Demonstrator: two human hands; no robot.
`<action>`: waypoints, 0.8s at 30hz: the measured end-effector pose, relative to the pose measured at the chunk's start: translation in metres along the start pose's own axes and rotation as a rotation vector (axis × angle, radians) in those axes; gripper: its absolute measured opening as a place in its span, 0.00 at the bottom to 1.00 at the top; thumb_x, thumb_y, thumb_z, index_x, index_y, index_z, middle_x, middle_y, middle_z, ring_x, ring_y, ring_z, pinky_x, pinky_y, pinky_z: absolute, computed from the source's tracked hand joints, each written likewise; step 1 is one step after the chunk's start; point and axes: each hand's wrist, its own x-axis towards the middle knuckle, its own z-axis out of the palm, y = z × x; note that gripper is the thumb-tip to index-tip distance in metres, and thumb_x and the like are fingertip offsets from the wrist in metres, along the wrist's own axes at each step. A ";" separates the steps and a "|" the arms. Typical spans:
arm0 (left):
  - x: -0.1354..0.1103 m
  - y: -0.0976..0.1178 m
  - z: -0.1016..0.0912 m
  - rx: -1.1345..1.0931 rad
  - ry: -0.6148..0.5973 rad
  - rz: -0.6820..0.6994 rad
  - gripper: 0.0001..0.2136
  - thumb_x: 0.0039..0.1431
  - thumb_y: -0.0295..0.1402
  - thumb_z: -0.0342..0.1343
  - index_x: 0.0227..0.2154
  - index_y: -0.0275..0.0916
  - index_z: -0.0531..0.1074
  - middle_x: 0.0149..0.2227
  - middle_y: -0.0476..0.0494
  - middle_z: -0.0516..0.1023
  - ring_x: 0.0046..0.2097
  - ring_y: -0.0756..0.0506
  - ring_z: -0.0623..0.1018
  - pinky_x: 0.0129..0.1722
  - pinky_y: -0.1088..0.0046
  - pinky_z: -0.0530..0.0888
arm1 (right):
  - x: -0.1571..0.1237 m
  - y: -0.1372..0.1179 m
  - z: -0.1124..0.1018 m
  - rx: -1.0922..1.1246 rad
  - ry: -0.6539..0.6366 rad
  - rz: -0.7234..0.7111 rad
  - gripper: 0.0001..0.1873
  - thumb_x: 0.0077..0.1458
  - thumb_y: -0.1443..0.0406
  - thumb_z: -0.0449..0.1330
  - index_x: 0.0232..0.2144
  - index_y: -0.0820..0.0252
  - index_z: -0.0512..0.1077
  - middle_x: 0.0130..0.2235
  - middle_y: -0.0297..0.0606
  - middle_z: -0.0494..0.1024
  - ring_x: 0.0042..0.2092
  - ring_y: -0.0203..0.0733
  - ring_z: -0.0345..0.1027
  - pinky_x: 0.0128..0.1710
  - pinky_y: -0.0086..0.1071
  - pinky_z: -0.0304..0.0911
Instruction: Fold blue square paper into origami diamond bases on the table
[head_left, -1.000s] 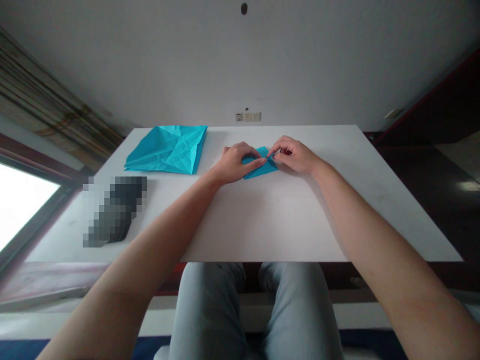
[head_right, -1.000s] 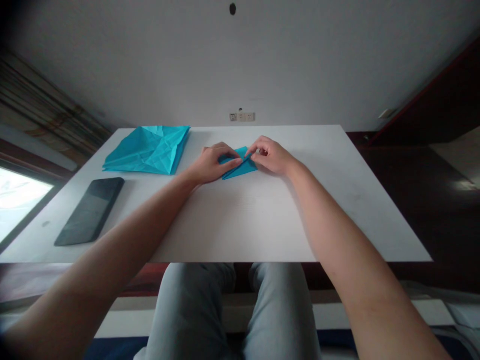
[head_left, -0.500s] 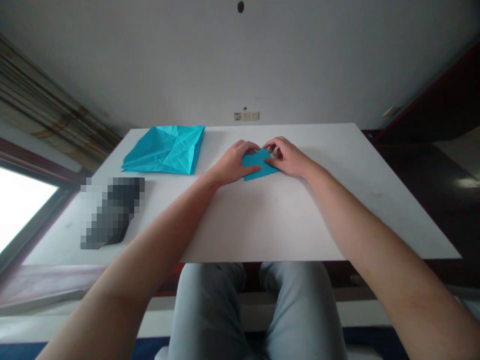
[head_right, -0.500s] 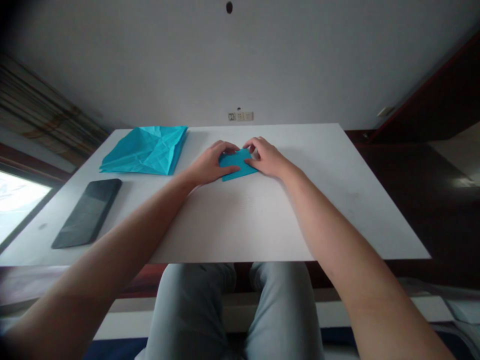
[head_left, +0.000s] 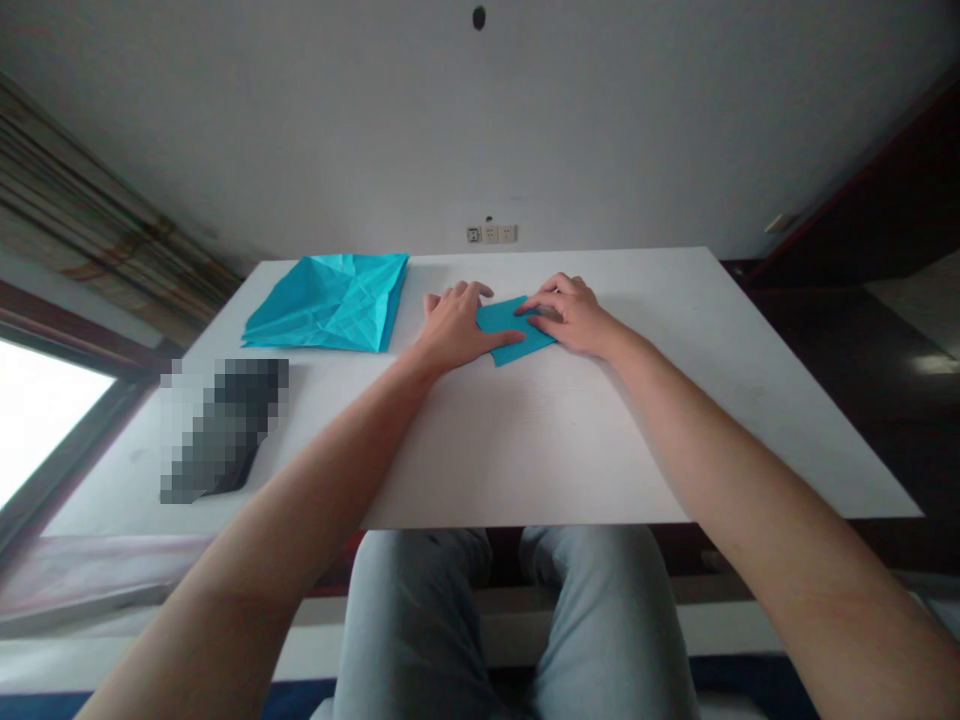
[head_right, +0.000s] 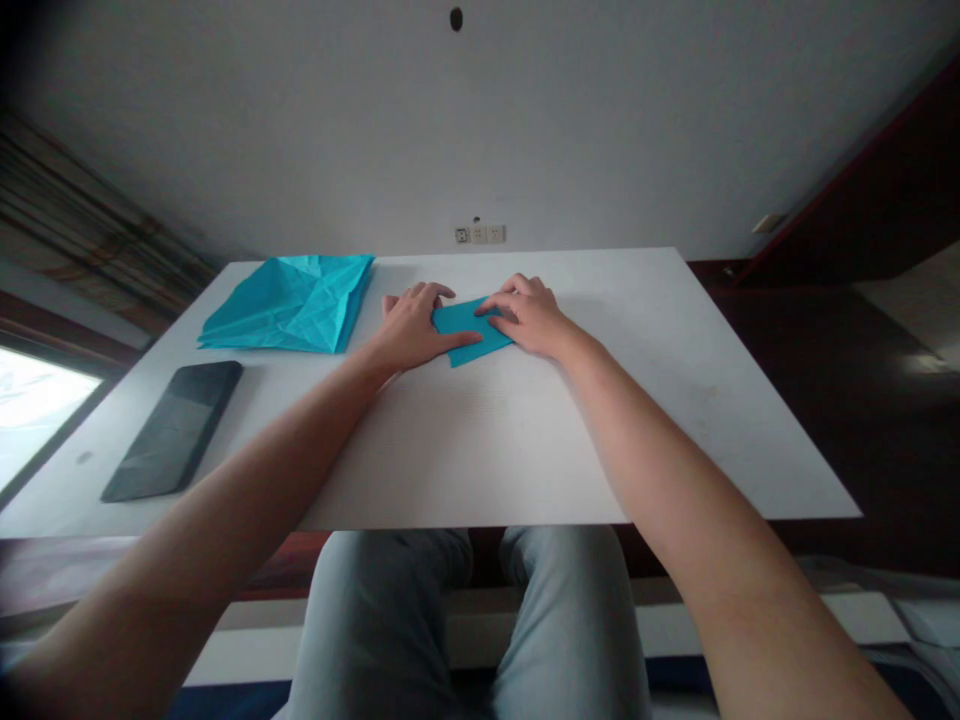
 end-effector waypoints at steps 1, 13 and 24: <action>0.000 0.000 -0.001 -0.018 0.010 0.013 0.36 0.63 0.59 0.77 0.65 0.44 0.77 0.60 0.34 0.84 0.64 0.27 0.81 0.73 0.43 0.65 | 0.000 0.000 0.000 -0.019 0.014 0.021 0.15 0.73 0.62 0.69 0.56 0.44 0.91 0.57 0.47 0.80 0.61 0.65 0.73 0.69 0.61 0.67; 0.003 0.001 -0.007 -0.475 -0.144 0.224 0.17 0.64 0.43 0.65 0.49 0.39 0.88 0.42 0.42 0.89 0.42 0.42 0.83 0.47 0.64 0.79 | 0.000 -0.005 -0.008 0.032 0.025 0.064 0.15 0.68 0.68 0.64 0.47 0.51 0.90 0.53 0.44 0.83 0.49 0.54 0.76 0.62 0.52 0.67; 0.006 -0.006 -0.005 -0.331 -0.133 0.325 0.16 0.62 0.33 0.61 0.47 0.42 0.92 0.40 0.43 0.83 0.41 0.43 0.80 0.48 0.63 0.79 | 0.001 0.007 -0.009 0.192 0.018 0.079 0.13 0.61 0.62 0.73 0.47 0.53 0.92 0.49 0.45 0.82 0.42 0.48 0.73 0.50 0.46 0.72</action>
